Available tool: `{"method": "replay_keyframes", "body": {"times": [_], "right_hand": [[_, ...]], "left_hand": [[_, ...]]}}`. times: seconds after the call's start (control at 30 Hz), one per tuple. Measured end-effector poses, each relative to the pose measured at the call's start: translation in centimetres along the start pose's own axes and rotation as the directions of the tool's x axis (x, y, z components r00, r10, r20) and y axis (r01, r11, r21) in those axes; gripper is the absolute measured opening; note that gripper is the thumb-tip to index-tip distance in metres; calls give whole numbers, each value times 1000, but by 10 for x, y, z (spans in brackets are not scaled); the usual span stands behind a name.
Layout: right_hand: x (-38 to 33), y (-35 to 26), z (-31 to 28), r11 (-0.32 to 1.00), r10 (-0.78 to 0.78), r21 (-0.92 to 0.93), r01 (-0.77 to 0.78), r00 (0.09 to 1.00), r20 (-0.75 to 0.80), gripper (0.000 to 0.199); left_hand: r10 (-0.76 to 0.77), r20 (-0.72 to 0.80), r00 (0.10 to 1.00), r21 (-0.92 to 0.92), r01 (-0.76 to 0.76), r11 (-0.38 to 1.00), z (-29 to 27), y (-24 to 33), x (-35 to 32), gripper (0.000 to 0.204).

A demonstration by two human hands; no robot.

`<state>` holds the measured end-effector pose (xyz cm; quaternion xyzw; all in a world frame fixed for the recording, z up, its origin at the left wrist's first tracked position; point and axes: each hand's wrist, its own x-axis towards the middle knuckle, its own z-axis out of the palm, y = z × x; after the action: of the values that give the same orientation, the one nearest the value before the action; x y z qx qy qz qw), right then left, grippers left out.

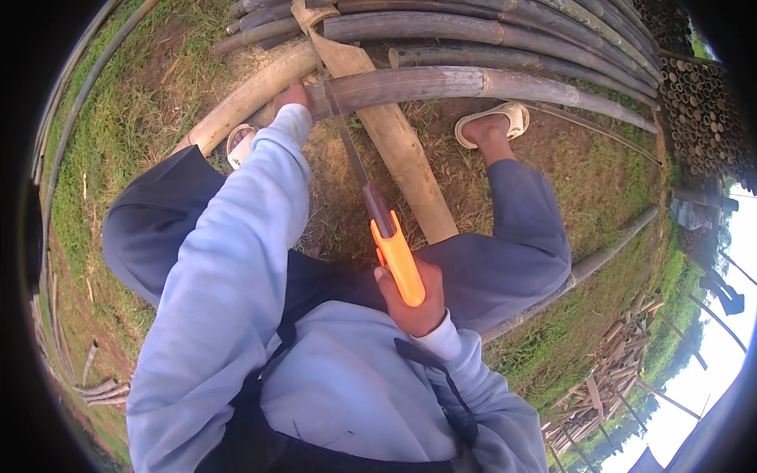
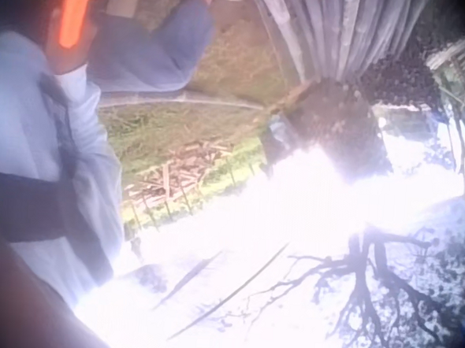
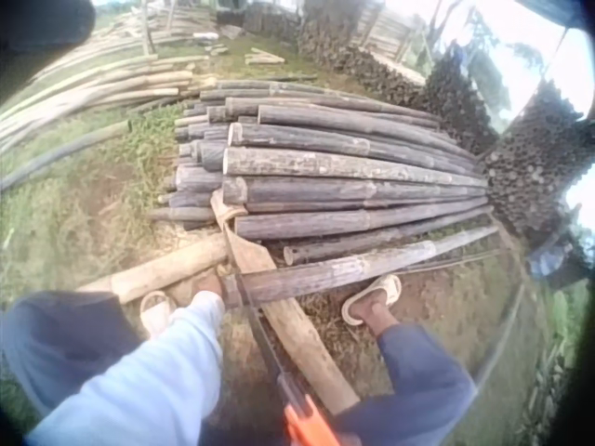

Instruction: The person uses a hand saw to cut a long bamboo pole into shorter sections. The bamboo is positioned on a wooden support, and the person repeatedly saws through the pole, creating multiple cut pieces that fall to the ground.

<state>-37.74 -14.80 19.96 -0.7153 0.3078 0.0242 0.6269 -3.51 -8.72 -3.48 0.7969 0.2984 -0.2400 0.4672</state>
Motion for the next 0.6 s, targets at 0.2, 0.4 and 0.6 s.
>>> {"method": "replay_keyframes", "body": {"times": [0.2,0.4,0.6], "right_hand": [[62,24,22,996,-73,-43,73,997,-3,19],[-48,2,-16,998,5,-62,-4,1000,14,22],[78,7,22,1000,-8,21,7,999,39,19]], "left_hand": [[-36,-51,998,91,40,995,1,15,4,65],[-22,-88,996,22,24,999,-7,8,-21,62],[62,-86,994,30,-60,998,-14,19,-31,67]]}}
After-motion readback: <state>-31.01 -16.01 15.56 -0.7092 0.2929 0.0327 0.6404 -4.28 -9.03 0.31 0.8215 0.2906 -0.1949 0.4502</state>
